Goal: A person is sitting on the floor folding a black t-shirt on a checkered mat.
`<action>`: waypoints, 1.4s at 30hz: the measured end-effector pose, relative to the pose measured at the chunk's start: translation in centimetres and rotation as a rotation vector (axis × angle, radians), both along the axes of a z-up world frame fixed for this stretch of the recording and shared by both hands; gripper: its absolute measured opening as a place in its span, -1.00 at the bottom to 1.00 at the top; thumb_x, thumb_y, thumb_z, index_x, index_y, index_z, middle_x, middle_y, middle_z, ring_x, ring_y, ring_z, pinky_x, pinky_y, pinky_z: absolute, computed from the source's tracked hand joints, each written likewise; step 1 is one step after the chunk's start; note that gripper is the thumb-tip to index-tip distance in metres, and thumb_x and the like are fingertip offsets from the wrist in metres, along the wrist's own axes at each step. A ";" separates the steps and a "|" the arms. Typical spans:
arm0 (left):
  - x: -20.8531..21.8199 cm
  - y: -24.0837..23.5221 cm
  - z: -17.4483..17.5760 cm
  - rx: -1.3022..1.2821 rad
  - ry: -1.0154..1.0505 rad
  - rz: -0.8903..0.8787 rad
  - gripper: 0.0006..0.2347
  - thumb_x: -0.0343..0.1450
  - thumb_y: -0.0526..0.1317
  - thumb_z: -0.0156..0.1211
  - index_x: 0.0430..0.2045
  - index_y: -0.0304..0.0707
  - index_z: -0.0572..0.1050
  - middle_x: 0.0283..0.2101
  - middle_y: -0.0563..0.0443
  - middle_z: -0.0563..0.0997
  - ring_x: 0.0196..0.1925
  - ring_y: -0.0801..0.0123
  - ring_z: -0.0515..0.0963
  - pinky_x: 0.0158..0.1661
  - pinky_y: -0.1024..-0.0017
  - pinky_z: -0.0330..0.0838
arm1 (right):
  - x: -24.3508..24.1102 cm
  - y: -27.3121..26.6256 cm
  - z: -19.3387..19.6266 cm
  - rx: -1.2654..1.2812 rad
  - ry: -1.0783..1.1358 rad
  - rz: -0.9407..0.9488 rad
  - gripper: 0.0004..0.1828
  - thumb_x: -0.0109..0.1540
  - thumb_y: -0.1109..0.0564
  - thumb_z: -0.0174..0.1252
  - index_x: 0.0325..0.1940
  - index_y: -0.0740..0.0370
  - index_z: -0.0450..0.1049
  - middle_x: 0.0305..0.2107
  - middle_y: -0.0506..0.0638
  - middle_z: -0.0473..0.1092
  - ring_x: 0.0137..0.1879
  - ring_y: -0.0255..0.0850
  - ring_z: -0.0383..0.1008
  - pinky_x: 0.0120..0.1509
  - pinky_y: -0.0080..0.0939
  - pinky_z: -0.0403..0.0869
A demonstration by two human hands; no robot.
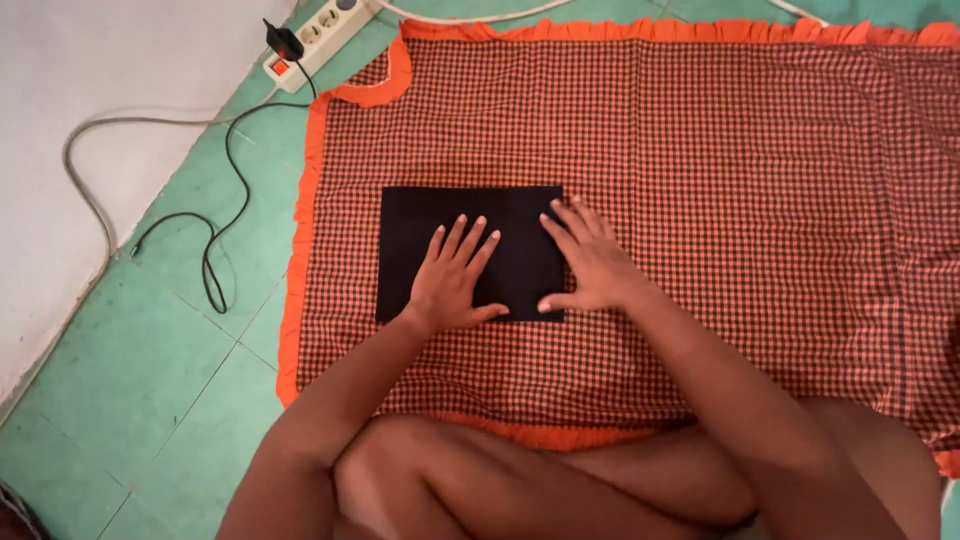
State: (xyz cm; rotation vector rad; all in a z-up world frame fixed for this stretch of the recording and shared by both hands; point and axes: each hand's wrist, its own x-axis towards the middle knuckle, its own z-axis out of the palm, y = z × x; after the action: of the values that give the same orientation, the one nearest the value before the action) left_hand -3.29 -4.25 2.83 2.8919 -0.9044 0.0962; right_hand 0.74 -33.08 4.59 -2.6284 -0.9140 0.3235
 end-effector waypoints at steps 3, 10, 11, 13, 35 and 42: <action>0.2 -0.1 -0.5 -0.004 -0.012 0.011 0.04 0.24 0.60 -0.14 0.51 -0.14 -0.02 0.53 -0.25 0.05 0.55 -0.19 0.02 0.44 -0.13 -0.12 | 0.0 1.8 -2.1 0.137 -0.235 0.099 -0.01 0.25 -0.41 0.10 0.52 0.32 0.12 0.43 0.33 0.07 0.59 0.31 -0.09 0.56 0.27 0.04; 1.6 1.1 -0.8 0.027 0.072 0.029 0.12 0.18 0.64 -0.15 0.52 -0.18 -0.12 0.57 -0.18 -0.04 0.59 -0.11 -0.09 0.48 -0.09 -0.23 | 0.9 6.7 -4.5 0.064 -0.231 0.111 0.02 0.32 -0.44 -0.06 0.57 0.40 -0.01 0.47 0.35 0.01 0.60 0.27 -0.08 0.61 0.20 0.00; 2.4 2.1 -1.1 -0.014 0.045 0.043 0.03 0.23 0.59 -0.14 0.48 -0.19 0.01 0.52 -0.17 0.10 0.54 -0.10 0.05 0.42 -0.11 -0.07 | 1.6 6.5 -5.0 0.059 -0.234 0.012 0.02 0.31 -0.42 -0.03 0.56 0.43 0.00 0.47 0.38 0.00 0.59 0.29 -0.07 0.61 0.25 -0.02; 3.3 4.2 -1.8 -0.056 0.027 0.048 -0.05 0.29 0.55 -0.14 0.44 -0.20 0.14 0.47 -0.17 0.23 0.50 -0.09 0.20 0.37 -0.13 0.09 | 1.6 5.8 -5.2 0.050 -0.226 -0.098 0.03 0.30 -0.41 0.00 0.55 0.45 0.01 0.47 0.40 0.00 0.58 0.31 -0.07 0.61 0.29 -0.05; -0.6 3.3 -1.0 -0.078 0.025 0.095 -0.16 0.42 0.35 -0.11 0.45 -0.39 0.06 0.53 -0.25 0.08 0.58 -0.09 -0.03 0.45 -0.16 -0.18 | -3.7 5.5 -3.7 -0.049 -0.240 -0.045 0.56 -0.06 -0.79 0.07 0.58 0.45 -0.16 0.52 0.42 -0.22 0.64 0.32 -0.33 0.65 0.30 -0.26; -1.2 3.6 -0.7 -0.032 -0.012 0.128 -0.07 0.37 0.45 -0.14 0.49 -0.32 -0.03 0.55 -0.22 0.02 0.58 -0.15 -0.08 0.45 -0.18 -0.26 | -4.6 -0.3 -3.2 -0.147 -0.277 0.020 0.54 -0.06 -0.80 0.05 0.62 0.31 -0.19 0.51 0.44 -0.24 0.63 0.35 -0.37 0.59 0.47 -0.33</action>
State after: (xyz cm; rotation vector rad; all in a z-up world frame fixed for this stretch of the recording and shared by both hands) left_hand -4.47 -0.68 2.13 2.9204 -0.7120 0.1376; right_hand -3.82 -33.42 1.41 -2.8501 -1.0391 0.0313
